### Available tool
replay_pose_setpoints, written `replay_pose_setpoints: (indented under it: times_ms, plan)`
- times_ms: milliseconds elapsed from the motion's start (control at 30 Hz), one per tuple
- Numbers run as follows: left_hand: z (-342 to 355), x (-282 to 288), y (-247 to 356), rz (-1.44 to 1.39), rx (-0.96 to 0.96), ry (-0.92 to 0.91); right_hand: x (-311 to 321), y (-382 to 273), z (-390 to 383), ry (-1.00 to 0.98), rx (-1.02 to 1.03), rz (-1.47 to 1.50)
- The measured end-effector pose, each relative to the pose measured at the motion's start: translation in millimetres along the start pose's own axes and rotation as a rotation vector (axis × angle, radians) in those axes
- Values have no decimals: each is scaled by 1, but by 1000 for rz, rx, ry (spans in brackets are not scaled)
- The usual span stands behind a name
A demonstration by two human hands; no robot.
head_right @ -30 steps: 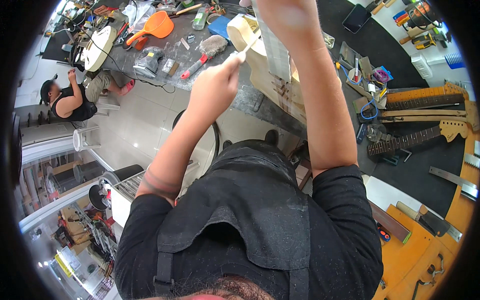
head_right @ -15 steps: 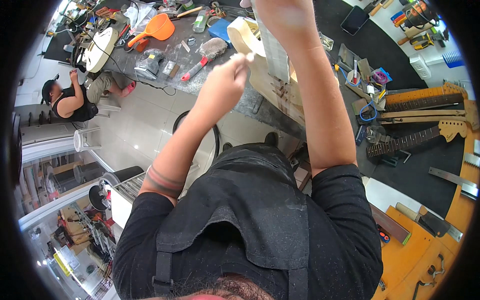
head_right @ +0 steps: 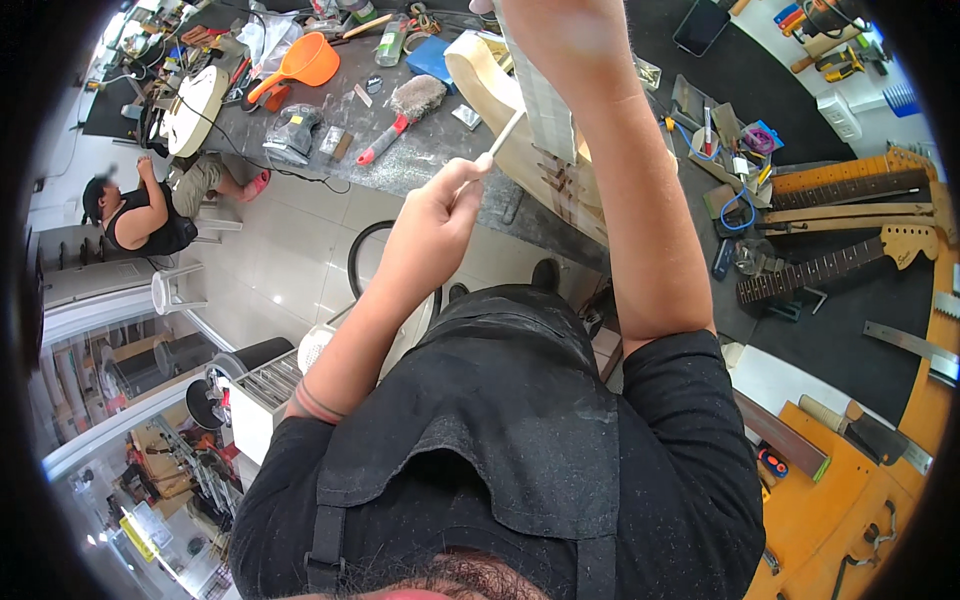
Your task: The person sands the wooden guitar body using a sanding block, then brushes away debris and uses a rasp to shape the neck pocket and neck heel.
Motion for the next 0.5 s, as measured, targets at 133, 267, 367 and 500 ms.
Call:
replay_pose_setpoints:
  times_ms: [133, 267, 367, 500]
  plan:
    - [47, 15, 6, 244, -157, 123, -12, -10, -1, -43, 64, 65]
    - [44, 6, 10, 83, -33, 5, -11, -6, 0, -7, 1, -21]
    - [3, 1, 5, -104, 49, -48, -4, -6, -2, 20, 6, -43]
    - [42, 7, 4, 105, -33, 44, -12, -9, -3, 18, -48, -32]
Point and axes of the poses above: each hand's wrist, its own z-axis towards the middle knuckle, its own x-axis out of the back of the hand, y = z × x, the point moved 8 cm from there along z, towards the middle knuckle, and after that the axes turned 3 degrees about x, right-handed, at the moved point
